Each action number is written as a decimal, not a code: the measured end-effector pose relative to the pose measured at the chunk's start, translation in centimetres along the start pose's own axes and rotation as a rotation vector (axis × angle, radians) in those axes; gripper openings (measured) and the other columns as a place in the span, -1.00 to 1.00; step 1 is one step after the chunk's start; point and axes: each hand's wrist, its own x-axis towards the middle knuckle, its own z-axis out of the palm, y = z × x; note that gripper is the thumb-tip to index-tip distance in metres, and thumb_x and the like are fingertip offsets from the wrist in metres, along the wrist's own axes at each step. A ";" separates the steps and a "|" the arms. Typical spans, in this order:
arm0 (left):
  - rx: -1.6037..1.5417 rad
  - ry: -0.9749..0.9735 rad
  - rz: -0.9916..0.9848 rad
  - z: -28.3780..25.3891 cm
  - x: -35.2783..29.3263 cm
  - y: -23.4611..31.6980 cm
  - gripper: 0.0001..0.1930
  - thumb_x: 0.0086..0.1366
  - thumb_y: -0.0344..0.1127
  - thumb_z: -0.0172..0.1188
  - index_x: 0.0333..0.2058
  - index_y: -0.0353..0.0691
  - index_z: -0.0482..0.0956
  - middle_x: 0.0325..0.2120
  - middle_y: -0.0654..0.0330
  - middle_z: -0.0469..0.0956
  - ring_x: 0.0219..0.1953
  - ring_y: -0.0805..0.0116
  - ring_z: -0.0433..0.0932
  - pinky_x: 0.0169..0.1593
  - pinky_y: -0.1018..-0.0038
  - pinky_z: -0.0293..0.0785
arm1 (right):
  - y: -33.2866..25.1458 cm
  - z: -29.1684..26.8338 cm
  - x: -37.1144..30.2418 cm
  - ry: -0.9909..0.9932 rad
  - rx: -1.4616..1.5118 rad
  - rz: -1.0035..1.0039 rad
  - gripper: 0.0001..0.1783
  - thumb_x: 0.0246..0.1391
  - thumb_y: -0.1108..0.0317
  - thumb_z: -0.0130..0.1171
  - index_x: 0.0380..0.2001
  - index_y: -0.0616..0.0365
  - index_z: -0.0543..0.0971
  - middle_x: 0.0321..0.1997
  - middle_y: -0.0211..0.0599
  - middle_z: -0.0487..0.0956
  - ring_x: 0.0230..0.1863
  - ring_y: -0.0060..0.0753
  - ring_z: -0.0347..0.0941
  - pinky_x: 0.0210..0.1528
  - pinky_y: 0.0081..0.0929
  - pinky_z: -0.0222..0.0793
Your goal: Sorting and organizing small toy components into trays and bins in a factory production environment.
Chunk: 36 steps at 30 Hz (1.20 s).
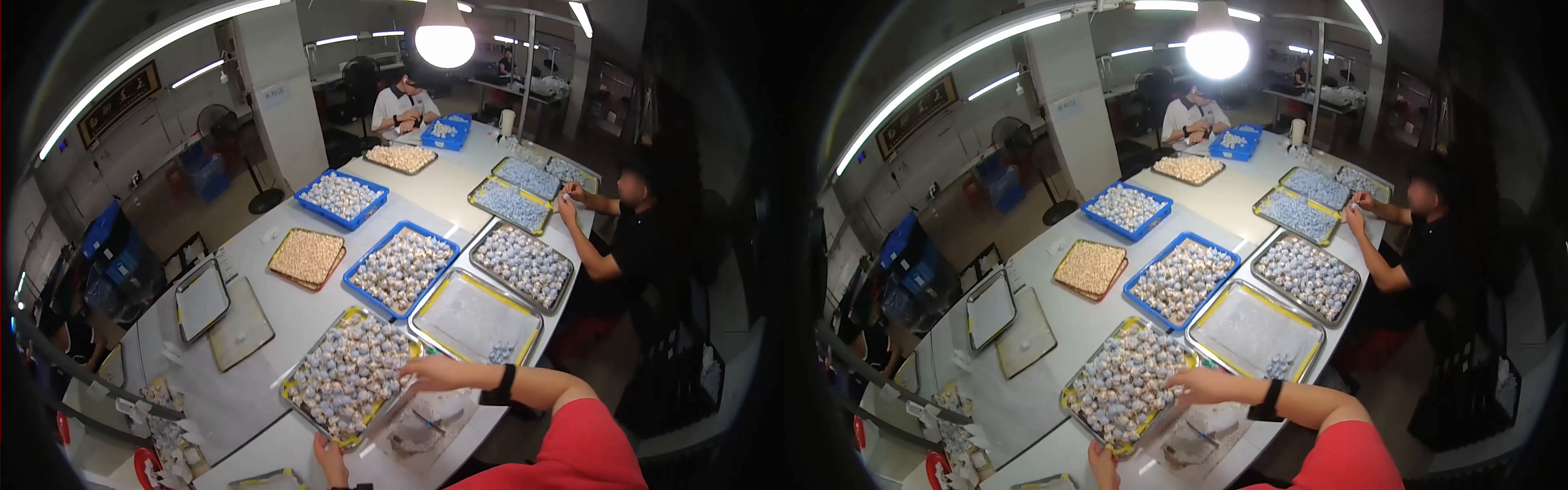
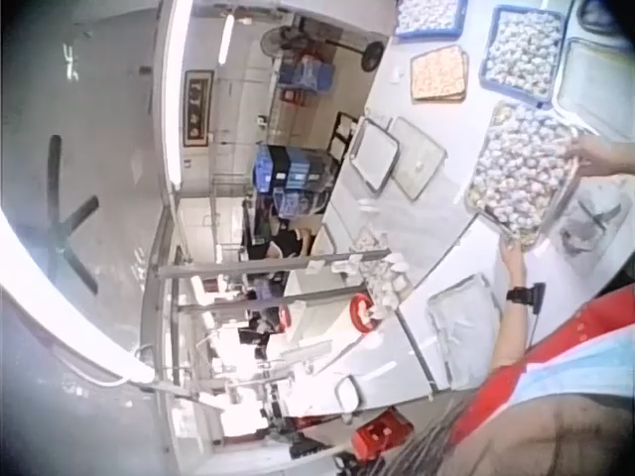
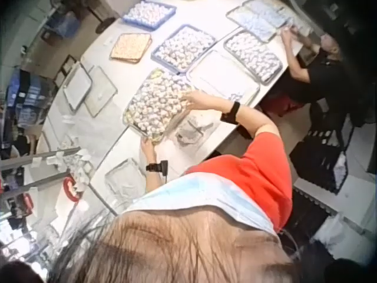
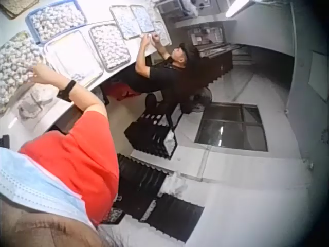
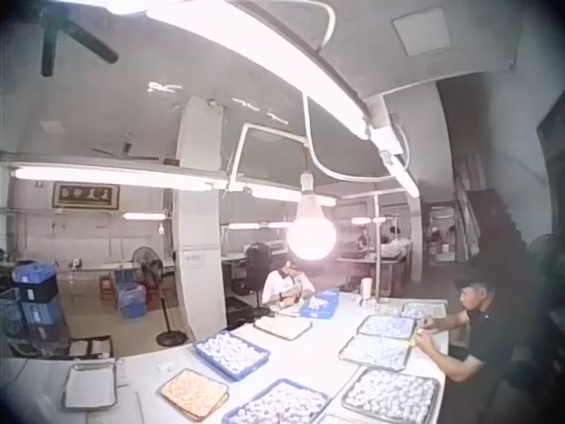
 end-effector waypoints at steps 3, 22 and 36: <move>-0.048 0.007 -0.035 1.0 3.0 -0.9 -0.43 0.04 -0.54 0.00 0.08 -0.29 0.10 -0.53 0.31 0.30 -0.65 0.61 0.22 -0.65 0.68 0.15 | 3.0 -3.1 -7.5 0.325 0.117 0.329 -0.64 -0.16 0.31 0.17 -0.22 0.15 0.48 -0.33 -0.18 0.52 -0.35 -0.35 0.48 -0.31 -0.48 0.39; 0.074 0.243 -0.012 1.5 1.6 0.7 -0.47 -0.01 -0.39 0.13 -0.01 -0.34 0.24 -0.38 0.13 0.38 -0.31 0.35 0.37 -0.26 0.45 0.29 | 8.2 -0.8 4.1 0.499 -0.246 0.283 -0.49 -0.18 0.40 0.02 -0.03 0.11 0.35 -0.38 -0.11 0.54 -0.44 -0.17 0.49 -0.32 -0.33 0.39; 1.188 -0.475 0.762 19.5 -4.5 9.3 -0.72 0.05 -0.42 0.01 -0.22 -0.03 0.51 -0.29 0.09 0.37 -0.27 0.11 0.42 -0.23 0.31 0.36 | 6.6 4.9 -20.9 0.034 0.568 0.367 -0.72 -0.06 0.29 0.07 -0.25 0.17 0.50 -0.60 -0.35 0.47 -0.54 -0.63 0.33 -0.46 -0.61 0.28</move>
